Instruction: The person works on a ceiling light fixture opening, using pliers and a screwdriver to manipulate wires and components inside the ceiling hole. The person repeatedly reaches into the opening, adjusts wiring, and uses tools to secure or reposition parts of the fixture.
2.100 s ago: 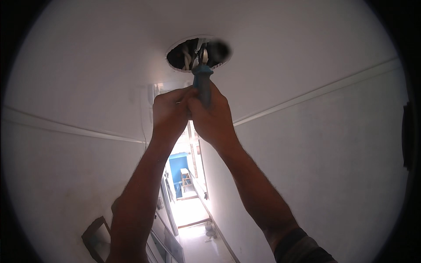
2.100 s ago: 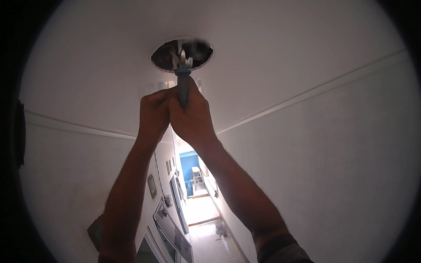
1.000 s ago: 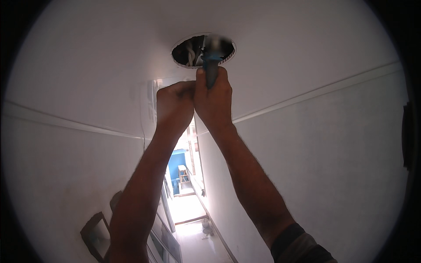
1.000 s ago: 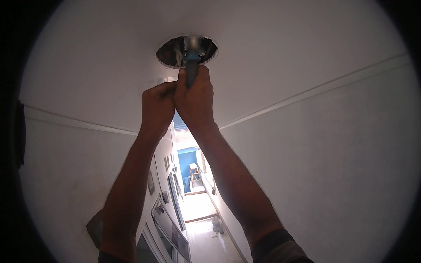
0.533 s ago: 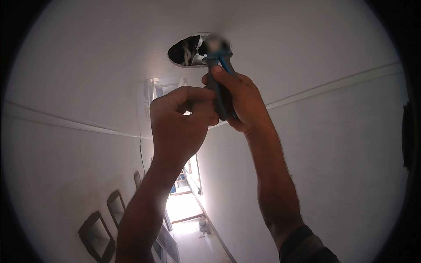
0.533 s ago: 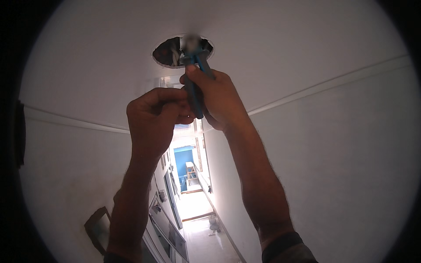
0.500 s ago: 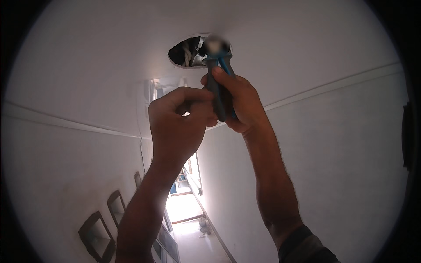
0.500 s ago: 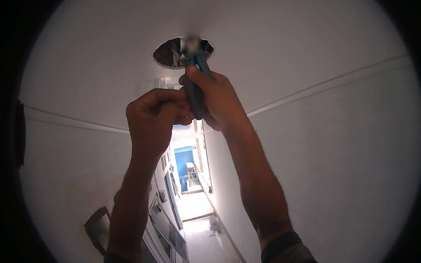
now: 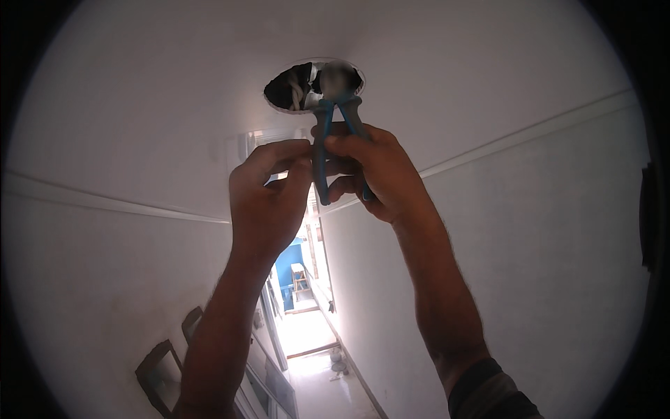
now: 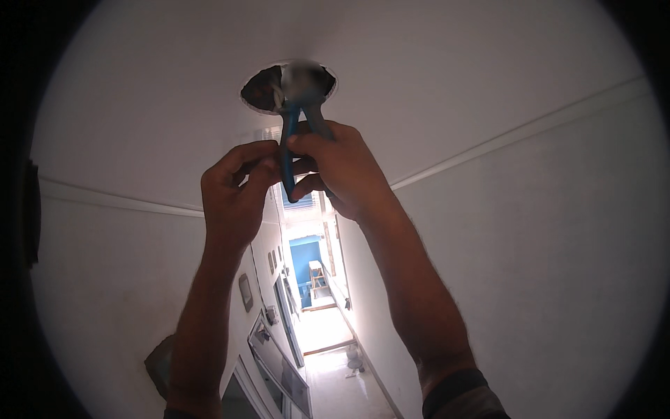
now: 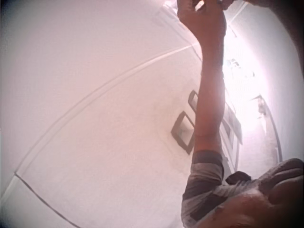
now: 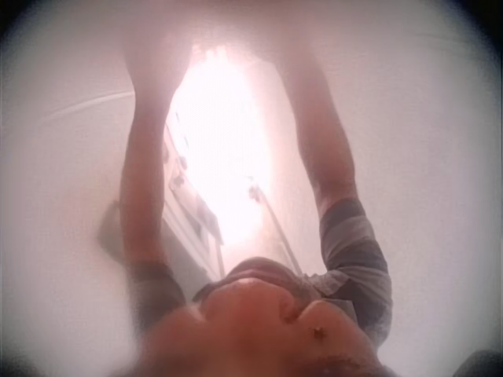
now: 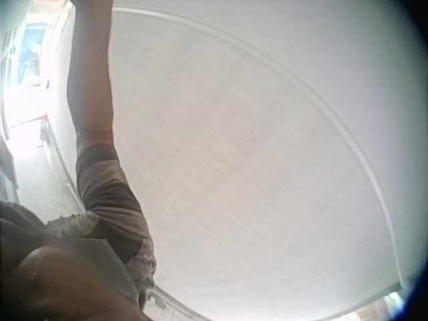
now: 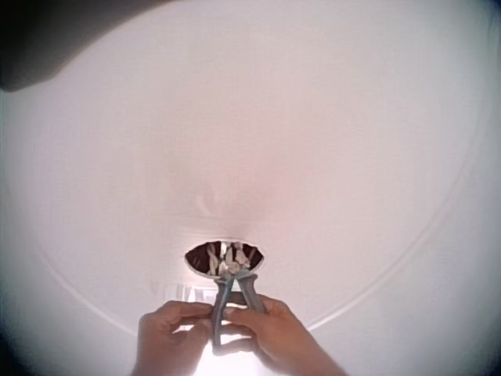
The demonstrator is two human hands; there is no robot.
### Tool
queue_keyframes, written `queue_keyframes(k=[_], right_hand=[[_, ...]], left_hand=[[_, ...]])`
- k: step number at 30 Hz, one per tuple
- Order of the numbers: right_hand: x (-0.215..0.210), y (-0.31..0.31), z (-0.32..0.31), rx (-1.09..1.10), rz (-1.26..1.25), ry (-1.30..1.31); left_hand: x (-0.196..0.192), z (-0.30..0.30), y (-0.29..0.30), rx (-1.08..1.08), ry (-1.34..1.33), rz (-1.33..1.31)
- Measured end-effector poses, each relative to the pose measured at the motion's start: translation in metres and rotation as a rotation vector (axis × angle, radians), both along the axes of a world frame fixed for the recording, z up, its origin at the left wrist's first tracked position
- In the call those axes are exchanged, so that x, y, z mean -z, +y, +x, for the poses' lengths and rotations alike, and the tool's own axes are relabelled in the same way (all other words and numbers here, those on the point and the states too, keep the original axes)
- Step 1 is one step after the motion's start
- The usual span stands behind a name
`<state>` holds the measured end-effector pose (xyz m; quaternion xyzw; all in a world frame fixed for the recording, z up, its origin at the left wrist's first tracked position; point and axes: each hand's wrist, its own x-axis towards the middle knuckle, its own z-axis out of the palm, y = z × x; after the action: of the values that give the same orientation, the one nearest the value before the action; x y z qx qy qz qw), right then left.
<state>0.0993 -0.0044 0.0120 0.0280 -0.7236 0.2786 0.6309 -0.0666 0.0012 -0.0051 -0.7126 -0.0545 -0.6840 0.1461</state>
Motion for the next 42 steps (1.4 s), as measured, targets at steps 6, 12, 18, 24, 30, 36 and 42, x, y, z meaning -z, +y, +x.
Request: queue_keyframes(k=[6, 12, 18, 24, 30, 36, 42], right_hand=[[-0.004, 0.022, 0.006, -0.454, -0.036, -0.123], [-0.018, 0.038, -0.003, -0.705, -0.067, -0.158], [-0.02, 0.031, -0.003, -0.743, -0.024, -0.167], [-0.021, 0.028, -0.008, -0.779, -0.018, -0.177], [-0.024, 0.03, -0.014, -0.868, -0.022, -0.181], [-0.013, 0.03, -0.023, -0.892, -0.057, -0.132], [-0.016, 0.034, -0.013, -0.902, -0.014, -0.184]], left_hand=[[0.001, -0.006, -0.004, -0.033, -0.04, -0.045], [-0.002, -0.015, -0.012, -0.109, -0.054, 0.041], [-0.008, -0.019, -0.014, -0.16, -0.06, 0.069], [-0.007, -0.019, -0.017, -0.175, -0.092, 0.074], [-0.009, -0.018, -0.021, -0.158, -0.099, 0.108], [-0.003, -0.017, -0.027, -0.227, -0.121, 0.112], [-0.005, -0.012, -0.035, -0.222, -0.072, 0.096]])
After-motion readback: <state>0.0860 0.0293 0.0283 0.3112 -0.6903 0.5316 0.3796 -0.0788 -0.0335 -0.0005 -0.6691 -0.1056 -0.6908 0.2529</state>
